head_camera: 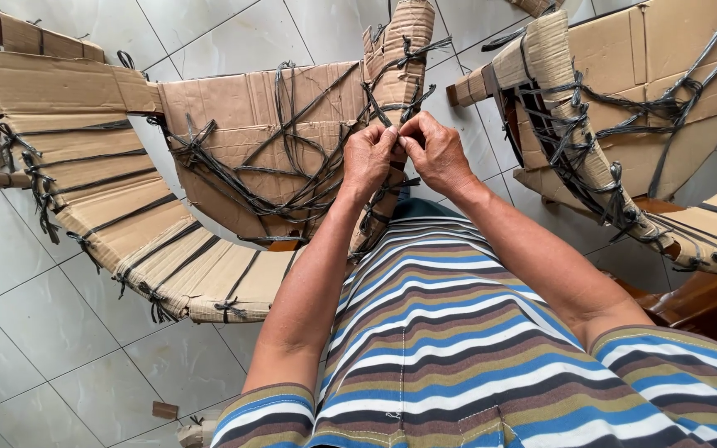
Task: Tying black plastic cords around a cardboard-wrapped furniture frame to secure it during assembly.
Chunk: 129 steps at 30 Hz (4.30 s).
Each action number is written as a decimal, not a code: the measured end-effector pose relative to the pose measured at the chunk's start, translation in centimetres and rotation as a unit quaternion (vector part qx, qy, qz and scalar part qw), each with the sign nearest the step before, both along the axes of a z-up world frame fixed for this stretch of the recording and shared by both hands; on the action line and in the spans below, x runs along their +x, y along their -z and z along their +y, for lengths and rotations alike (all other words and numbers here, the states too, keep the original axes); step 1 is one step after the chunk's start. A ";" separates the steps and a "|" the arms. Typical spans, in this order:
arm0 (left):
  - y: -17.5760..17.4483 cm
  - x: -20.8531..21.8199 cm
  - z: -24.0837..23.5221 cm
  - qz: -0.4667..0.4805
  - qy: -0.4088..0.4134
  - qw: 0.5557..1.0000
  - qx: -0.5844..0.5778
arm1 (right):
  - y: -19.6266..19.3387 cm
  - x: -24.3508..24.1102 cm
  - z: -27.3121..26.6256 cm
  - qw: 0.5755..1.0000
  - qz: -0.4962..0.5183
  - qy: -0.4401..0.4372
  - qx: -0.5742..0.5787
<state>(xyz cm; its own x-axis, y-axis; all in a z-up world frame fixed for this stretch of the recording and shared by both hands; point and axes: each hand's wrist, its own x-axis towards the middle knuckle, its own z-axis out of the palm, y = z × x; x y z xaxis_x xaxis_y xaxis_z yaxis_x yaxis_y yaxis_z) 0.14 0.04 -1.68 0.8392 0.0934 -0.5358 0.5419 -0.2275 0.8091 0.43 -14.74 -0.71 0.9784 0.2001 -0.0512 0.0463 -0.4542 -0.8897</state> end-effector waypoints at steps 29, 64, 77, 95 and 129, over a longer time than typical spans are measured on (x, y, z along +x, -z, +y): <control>0.8 -0.8 0.4 -0.151 0.082 0.982 0.074 | 1.7 -0.7 0.3 0.966 -0.212 -0.065 -0.130; 4.7 -3.5 -0.1 -0.455 0.149 0.752 0.453 | 1.6 1.6 -2.1 0.967 0.234 -0.067 0.078; 7.4 -3.3 2.2 -0.430 0.200 0.759 0.446 | 5.6 1.3 -4.2 0.991 0.126 -0.031 -0.024; 4.7 -17.1 9.0 -0.094 0.108 0.964 0.222 | 22.8 -17.2 -19.9 0.873 0.405 -0.075 -0.262; 0.0 -29.3 33.3 -0.239 0.028 0.830 0.503 | 17.7 -37.1 -2.1 0.908 0.301 0.214 -0.195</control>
<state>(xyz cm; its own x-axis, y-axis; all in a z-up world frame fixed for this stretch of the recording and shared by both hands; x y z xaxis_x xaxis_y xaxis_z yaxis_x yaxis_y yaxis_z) -29.18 33.36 -1.71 0.9512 0.2466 0.1853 0.1807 -0.9323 0.3133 -36.70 -16.85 -18.42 0.7329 -0.3411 -0.5887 -0.6513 -0.6020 -0.4620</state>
